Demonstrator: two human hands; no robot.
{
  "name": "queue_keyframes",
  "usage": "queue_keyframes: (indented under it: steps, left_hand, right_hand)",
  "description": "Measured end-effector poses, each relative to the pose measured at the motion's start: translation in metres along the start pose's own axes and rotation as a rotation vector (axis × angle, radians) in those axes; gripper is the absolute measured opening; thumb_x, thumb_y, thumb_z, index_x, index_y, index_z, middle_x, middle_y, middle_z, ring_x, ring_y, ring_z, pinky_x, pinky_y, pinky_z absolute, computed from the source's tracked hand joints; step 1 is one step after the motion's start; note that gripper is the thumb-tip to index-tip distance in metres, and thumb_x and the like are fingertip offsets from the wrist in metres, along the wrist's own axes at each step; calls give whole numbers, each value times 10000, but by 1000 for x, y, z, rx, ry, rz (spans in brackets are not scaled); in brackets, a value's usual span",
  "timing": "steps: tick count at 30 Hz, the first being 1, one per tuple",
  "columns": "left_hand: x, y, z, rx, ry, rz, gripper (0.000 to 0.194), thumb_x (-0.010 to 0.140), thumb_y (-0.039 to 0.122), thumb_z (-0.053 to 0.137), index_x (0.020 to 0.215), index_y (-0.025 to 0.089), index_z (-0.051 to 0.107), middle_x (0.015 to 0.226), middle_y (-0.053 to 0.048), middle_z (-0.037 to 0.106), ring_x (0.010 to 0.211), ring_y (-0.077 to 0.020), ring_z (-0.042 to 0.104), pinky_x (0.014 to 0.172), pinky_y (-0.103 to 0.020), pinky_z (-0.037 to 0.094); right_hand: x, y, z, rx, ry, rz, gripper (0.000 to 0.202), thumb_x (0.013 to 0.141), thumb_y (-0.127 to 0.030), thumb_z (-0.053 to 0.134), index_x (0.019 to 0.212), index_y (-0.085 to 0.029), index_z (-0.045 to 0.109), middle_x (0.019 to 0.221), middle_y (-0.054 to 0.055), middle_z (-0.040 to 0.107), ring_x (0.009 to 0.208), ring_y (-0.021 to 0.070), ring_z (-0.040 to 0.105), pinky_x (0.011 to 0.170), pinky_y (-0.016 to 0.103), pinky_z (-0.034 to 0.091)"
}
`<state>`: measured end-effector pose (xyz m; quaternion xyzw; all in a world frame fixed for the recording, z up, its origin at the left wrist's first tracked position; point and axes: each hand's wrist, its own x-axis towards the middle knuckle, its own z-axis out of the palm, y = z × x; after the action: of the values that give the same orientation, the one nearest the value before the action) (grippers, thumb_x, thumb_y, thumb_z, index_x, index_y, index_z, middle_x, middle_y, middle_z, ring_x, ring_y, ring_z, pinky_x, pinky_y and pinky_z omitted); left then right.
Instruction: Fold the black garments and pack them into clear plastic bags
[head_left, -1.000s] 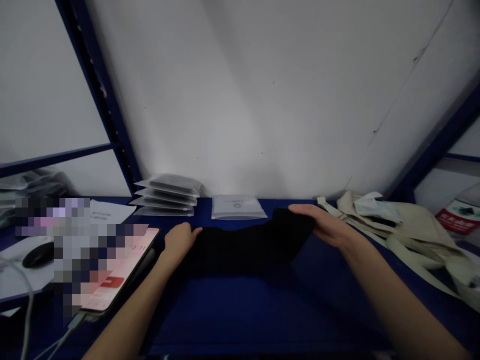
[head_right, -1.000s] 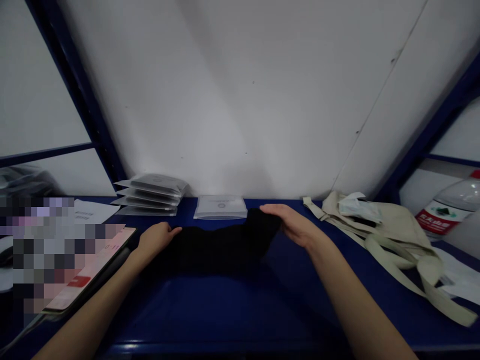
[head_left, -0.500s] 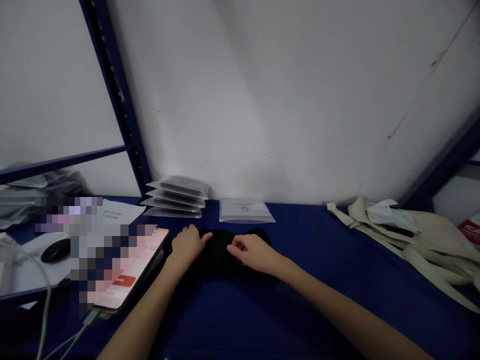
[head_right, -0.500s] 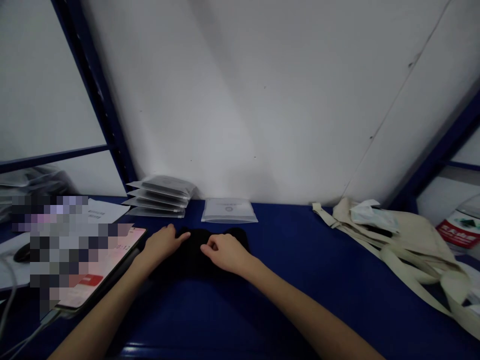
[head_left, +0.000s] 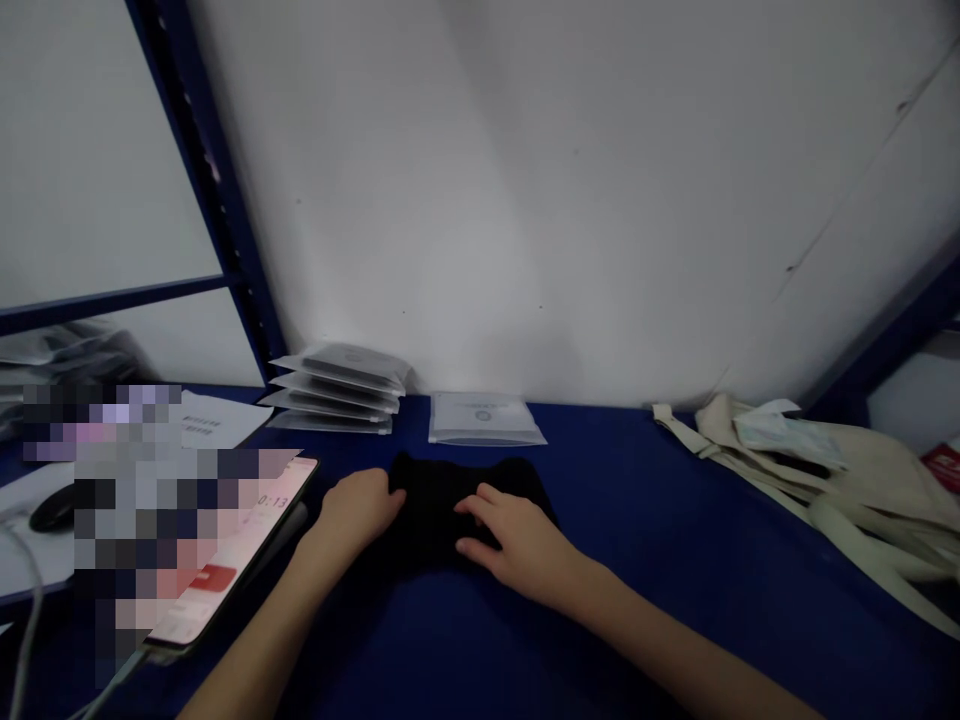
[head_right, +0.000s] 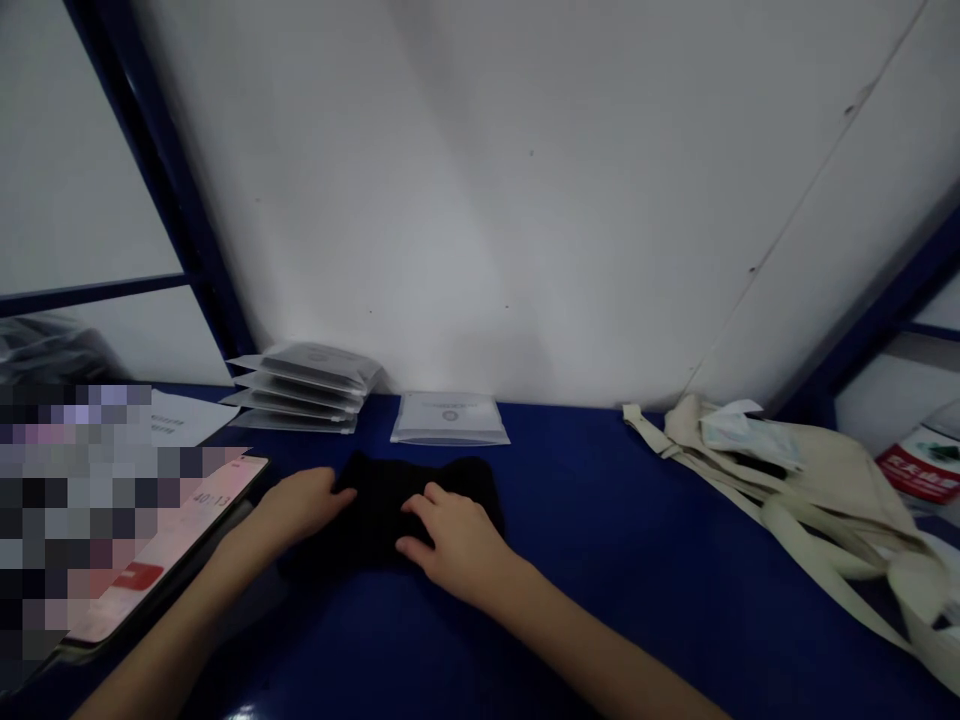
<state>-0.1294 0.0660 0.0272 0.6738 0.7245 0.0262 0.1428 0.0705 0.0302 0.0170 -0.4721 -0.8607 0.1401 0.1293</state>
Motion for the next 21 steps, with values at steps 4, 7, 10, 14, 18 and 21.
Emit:
queue_keyframes:
  steps: [4,7,10,14,18,21]
  left_hand:
    - [0,10,-4,-360,89,70,281,783,372,459,839,134,597,884,-138,665,855,-290,628,720,-358,448]
    - [-10,21,-10,-865,-47,156,283,729,322,540,959,157,550,894,-73,660,790,-216,635,679,-298,472]
    - [-19,29,-15,-1135,-145,122,443,700,249,581,1126,177,484,977,-66,639,777,-180,634,660,-265,481]
    - [-20,29,-20,-1204,-50,50,518,709,222,584,1211,199,457,1113,-79,582,844,-166,624,699,-250,482]
    - [-21,34,-20,-1175,48,112,542,719,187,531,1251,198,425,1124,-60,580,936,-174,607,761,-259,481]
    - [-26,43,-12,-1184,-13,284,585,687,138,504,1258,210,400,1123,-46,576,918,-164,605,764,-267,484]
  right_hand:
    - [-2,-10,7,-44,12,54,352,852,-352,508,1133,-155,589,1032,91,608,779,190,605,700,323,456]
    - [-3,-16,5,54,13,46,307,821,-348,549,1038,-142,619,957,85,622,772,186,597,688,312,449]
    - [-5,-16,-10,367,-101,-4,270,825,-320,541,1025,-150,602,869,53,636,707,137,582,624,254,443]
    - [-7,1,-35,500,-49,60,211,857,-271,484,978,-176,629,778,21,632,668,106,555,609,223,423]
    - [-8,13,-34,361,-66,63,208,820,-219,513,976,-175,643,855,41,620,690,116,548,641,241,437]
    - [-7,8,-22,352,-115,-50,327,782,-185,549,1107,-179,588,1062,79,576,841,150,555,739,273,458]
